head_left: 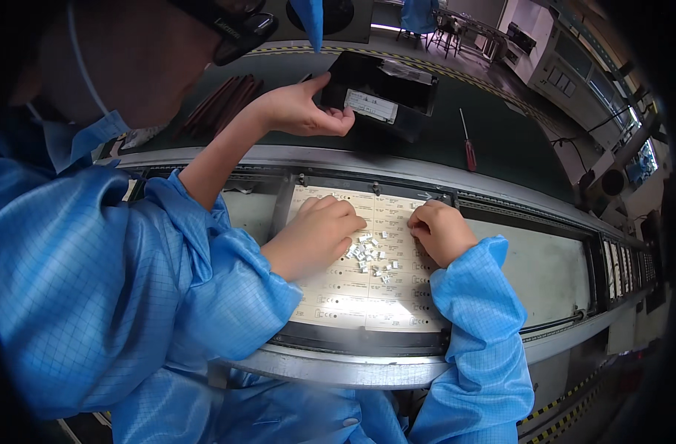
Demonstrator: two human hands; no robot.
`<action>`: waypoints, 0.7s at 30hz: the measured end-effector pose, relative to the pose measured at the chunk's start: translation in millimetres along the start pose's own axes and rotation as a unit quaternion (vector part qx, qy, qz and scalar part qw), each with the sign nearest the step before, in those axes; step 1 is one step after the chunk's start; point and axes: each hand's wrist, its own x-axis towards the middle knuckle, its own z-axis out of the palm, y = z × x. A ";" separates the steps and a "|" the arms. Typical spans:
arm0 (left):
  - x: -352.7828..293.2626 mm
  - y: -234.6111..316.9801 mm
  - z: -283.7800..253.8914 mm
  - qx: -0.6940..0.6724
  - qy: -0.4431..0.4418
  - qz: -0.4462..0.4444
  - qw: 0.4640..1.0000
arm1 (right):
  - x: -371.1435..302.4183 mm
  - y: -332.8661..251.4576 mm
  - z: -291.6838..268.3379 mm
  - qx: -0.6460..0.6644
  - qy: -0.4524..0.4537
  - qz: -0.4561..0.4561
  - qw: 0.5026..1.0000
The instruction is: Inserting small electronic components into a template tray on a manual assembly line conveyor.
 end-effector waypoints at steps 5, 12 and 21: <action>8.7 2.4 4.9 -0.018 -0.031 -0.016 0.999 | 0.8 3.5 -3.8 0.044 -0.029 0.009 0.999; 10.2 -0.4 10.3 -0.033 -0.022 -0.017 0.999 | -6.9 -14.2 1.8 0.094 0.010 -0.051 0.994; 1.2 -0.7 -14.1 -0.057 0.027 -0.069 0.996 | -3.6 -18.4 11.9 0.121 -0.004 -0.093 0.988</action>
